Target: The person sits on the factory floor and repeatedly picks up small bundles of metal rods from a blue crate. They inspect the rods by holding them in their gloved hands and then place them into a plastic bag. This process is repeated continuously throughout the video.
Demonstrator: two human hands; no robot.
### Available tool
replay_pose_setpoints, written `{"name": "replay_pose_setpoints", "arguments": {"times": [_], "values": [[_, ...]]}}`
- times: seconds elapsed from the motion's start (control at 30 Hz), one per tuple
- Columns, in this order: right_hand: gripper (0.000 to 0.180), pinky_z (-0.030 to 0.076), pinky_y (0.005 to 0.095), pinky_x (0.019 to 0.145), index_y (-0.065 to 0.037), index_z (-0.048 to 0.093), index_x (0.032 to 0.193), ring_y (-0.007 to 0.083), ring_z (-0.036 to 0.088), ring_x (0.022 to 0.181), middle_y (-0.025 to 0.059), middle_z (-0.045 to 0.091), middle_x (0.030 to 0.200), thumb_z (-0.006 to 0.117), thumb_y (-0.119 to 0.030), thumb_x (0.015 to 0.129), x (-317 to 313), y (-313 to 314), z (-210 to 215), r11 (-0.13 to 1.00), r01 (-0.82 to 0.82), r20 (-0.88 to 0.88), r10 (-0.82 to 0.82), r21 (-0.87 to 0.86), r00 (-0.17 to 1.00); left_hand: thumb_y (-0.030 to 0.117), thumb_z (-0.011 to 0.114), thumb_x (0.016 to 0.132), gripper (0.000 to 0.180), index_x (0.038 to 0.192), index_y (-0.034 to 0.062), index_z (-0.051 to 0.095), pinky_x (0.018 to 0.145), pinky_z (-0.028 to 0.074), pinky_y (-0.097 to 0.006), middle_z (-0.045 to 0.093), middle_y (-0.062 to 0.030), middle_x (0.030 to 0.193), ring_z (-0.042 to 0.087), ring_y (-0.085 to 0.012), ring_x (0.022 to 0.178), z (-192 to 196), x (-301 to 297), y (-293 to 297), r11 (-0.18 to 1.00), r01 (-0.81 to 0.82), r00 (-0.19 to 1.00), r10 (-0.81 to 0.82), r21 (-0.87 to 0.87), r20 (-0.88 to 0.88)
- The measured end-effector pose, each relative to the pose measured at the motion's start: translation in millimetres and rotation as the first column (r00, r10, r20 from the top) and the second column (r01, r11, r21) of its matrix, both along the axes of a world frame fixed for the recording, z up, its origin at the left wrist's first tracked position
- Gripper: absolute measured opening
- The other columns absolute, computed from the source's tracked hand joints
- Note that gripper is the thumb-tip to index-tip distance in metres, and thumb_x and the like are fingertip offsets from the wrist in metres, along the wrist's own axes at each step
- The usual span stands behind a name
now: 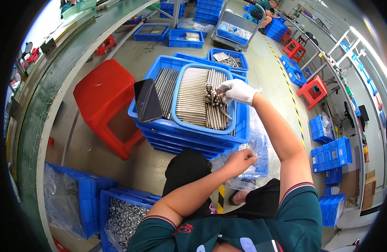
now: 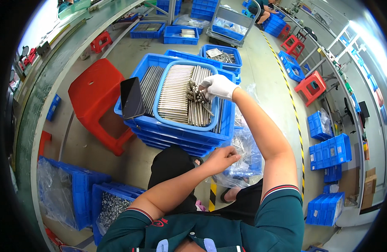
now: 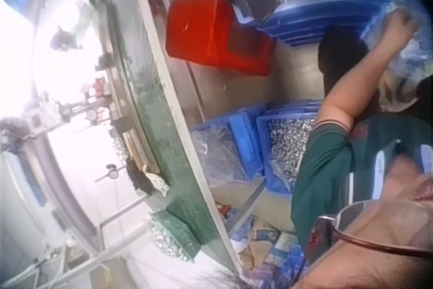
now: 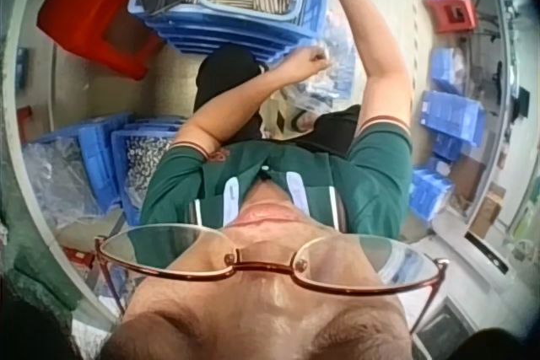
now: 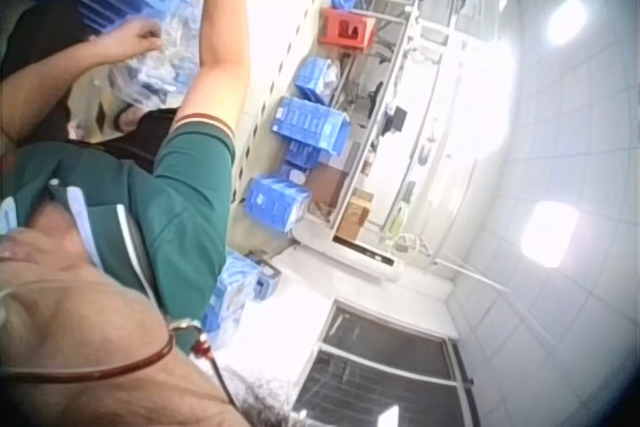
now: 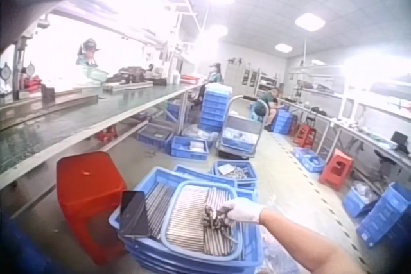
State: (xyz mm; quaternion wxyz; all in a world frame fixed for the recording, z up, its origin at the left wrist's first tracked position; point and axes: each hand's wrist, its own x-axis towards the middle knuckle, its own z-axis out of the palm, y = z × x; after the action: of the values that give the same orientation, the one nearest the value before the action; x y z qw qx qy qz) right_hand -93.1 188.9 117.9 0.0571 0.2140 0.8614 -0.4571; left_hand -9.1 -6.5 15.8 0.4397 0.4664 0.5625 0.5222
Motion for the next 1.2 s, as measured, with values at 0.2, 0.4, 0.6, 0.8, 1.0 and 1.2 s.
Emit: {"name": "replay_pose_setpoints", "arguments": {"times": [0.2,0.4,0.6,0.8,1.0,1.2], "values": [[0.026,0.053,0.0281,0.051,-0.001,0.06,0.106,0.0151,0.064,0.057,0.0096,0.065,0.073,0.049,-0.002,0.082,-17.0,-7.4,-10.6,0.965,0.118,0.032,-0.129,0.235,0.991,0.03,0.062,0.085,0.029,0.086,0.0013,0.06,0.056,0.042,-0.033,0.057,-0.0064,0.063,0.052,-0.0157,0.057,-2.6,3.2,2.2,1.0,0.02,0.999,-0.02,-0.007,-0.028],[0.026,0.054,0.036,0.068,-0.004,0.065,0.099,0.0268,0.068,0.067,0.0175,0.068,0.079,0.054,-0.007,0.076,-33.3,-11.0,-11.0,0.837,-0.016,0.085,-0.036,0.547,0.996,0.031,0.062,0.086,0.03,0.089,0.0008,0.06,0.056,0.042,-0.034,0.057,-0.0077,0.064,0.053,-0.0171,0.058,-0.6,1.6,2.0,1.0,0.02,0.998,-0.021,-0.024,-0.054],[0.023,0.052,0.0377,0.07,-0.005,0.069,0.089,0.0291,0.067,0.073,0.0188,0.067,0.08,0.053,-0.008,0.073,-45.6,-8.4,-11.9,0.713,-0.119,0.152,0.018,0.691,0.988,0.03,0.063,0.086,0.03,0.09,0.0005,0.061,0.057,0.043,-0.033,0.058,-0.0084,0.066,0.054,-0.0178,0.06,3.6,-0.7,2.0,0.997,0.039,0.997,-0.042,-0.062,-0.059],[0.019,0.049,0.0295,0.054,-0.006,0.066,0.085,0.0159,0.06,0.057,0.0056,0.063,0.067,0.057,-0.008,0.067,-49.5,14.8,-7.9,0.923,-0.167,0.239,0.085,0.346,0.967,0.03,0.063,0.085,0.031,0.088,-0.0003,0.06,0.059,0.043,-0.037,0.057,-0.0112,0.064,0.056,-0.0239,0.061,7.3,0.8,1.1,0.995,0.031,0.999,-0.032,-0.092,-0.011],[0.018,0.05,0.0296,0.059,-0.005,0.062,0.084,0.0146,0.062,0.067,0.0052,0.063,0.074,0.06,-0.009,0.067,-40.4,17.7,-4.0,0.926,-0.24,0.196,0.189,0.289,0.962,0.03,0.062,0.086,0.03,0.09,0.001,0.061,0.057,0.042,-0.033,0.058,-0.0073,0.066,0.053,-0.0169,0.06,8.1,-1.5,0.5,0.995,0.042,0.998,-0.046,-0.085,-0.044],[0.021,0.049,0.0294,0.068,-0.003,0.06,0.088,0.0189,0.061,0.074,0.0069,0.063,0.075,0.057,-0.005,0.067,-20.7,3.4,4.7,0.866,-0.284,0.182,0.228,0.412,0.957,0.03,0.062,0.085,0.029,0.088,0.0012,0.061,0.056,0.041,-0.033,0.057,-0.0071,0.064,0.053,-0.0169,0.058,-1.8,-1.1,-0.4,1.0,0.014,0.999,-0.014,-0.016,-0.034]]}}
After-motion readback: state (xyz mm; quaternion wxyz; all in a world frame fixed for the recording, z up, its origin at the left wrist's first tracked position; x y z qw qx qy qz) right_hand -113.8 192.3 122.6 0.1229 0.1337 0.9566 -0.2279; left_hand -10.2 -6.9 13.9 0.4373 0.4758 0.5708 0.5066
